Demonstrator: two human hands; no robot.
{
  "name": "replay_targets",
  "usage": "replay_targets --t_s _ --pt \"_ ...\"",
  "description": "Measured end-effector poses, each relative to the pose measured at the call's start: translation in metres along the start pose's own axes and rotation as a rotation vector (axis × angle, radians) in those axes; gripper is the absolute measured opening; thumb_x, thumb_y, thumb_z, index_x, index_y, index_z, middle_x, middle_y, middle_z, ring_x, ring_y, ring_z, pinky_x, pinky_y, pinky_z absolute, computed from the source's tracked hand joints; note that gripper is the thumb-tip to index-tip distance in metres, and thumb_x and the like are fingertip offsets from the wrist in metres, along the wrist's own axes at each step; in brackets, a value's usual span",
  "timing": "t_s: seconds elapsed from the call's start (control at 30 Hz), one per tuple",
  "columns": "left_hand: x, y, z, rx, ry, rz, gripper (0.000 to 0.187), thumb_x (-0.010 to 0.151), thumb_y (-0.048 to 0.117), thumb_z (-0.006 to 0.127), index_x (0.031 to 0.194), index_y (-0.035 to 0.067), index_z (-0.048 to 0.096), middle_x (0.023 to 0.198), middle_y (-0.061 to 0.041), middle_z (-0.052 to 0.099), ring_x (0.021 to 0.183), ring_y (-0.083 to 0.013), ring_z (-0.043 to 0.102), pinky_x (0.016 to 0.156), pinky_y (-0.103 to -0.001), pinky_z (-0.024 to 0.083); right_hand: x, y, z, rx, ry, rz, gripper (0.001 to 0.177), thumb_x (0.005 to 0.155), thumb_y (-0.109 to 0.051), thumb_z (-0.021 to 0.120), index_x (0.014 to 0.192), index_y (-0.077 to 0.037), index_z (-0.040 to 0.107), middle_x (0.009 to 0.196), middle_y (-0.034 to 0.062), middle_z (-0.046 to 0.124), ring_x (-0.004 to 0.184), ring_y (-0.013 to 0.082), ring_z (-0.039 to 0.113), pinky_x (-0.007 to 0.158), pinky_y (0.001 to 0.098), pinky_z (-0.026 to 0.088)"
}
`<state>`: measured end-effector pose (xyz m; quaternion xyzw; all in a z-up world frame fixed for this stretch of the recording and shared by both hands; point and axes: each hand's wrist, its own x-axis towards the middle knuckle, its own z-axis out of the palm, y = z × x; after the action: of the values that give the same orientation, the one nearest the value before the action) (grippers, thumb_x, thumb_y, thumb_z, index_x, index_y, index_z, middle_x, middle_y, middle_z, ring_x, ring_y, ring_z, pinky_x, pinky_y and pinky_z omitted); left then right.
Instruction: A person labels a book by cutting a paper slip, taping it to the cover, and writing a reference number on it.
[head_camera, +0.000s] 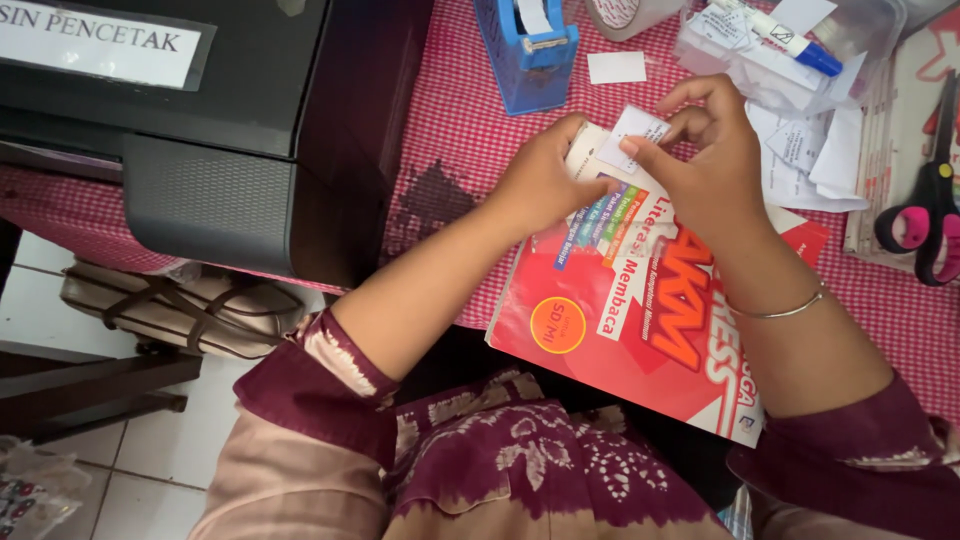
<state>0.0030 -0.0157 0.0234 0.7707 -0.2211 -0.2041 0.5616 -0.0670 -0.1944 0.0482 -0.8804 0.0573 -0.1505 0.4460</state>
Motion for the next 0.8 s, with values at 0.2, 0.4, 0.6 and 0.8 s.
replay_targets --t_s 0.2,0.4,0.6,0.8 --pt "0.005 0.001 0.005 0.055 0.032 0.021 0.032 0.080 0.034 0.080 0.090 0.017 0.055 0.088 0.001 0.072 0.076 -0.0151 0.067 0.060 -0.032 0.047 0.000 0.003 -0.002 0.023 0.002 -0.065 0.040 0.096 -0.015 0.084 0.115 -0.015 0.050 0.111 -0.0034 0.062 0.088 0.0067 0.056 0.081 0.0243 0.044" --pt "0.006 0.001 0.015 0.285 0.121 -0.064 0.106 0.063 0.058 0.087 0.145 0.002 0.049 0.133 -0.014 0.069 0.119 -0.0306 0.067 0.086 -0.039 0.056 0.000 0.003 0.000 0.003 -0.016 -0.014 0.040 0.096 -0.012 0.085 0.115 -0.016 0.050 0.094 -0.0038 0.061 0.081 0.0053 0.055 0.075 0.0234 0.043" --pt "-0.008 0.019 0.003 0.122 0.034 -0.028 0.061 0.060 0.035 0.097 0.097 0.016 0.053 0.088 0.000 0.074 0.073 -0.0151 0.066 0.056 -0.032 0.043 0.001 -0.029 -0.015 -0.086 -0.236 0.188 0.068 0.083 -0.015 0.084 0.138 -0.017 0.045 0.108 0.0068 0.062 0.089 0.0164 0.059 0.078 0.0310 0.048" --pt "-0.005 0.000 -0.004 0.007 0.025 0.062 0.026 0.090 0.042 0.066 0.094 0.017 0.059 0.090 0.001 0.074 0.077 -0.0142 0.070 0.061 -0.032 0.050 0.006 -0.017 -0.026 -0.038 -0.282 0.227 0.045 0.096 -0.019 0.076 0.132 -0.016 0.050 0.089 0.0001 0.066 0.077 0.0126 0.064 0.067 0.0293 0.050"
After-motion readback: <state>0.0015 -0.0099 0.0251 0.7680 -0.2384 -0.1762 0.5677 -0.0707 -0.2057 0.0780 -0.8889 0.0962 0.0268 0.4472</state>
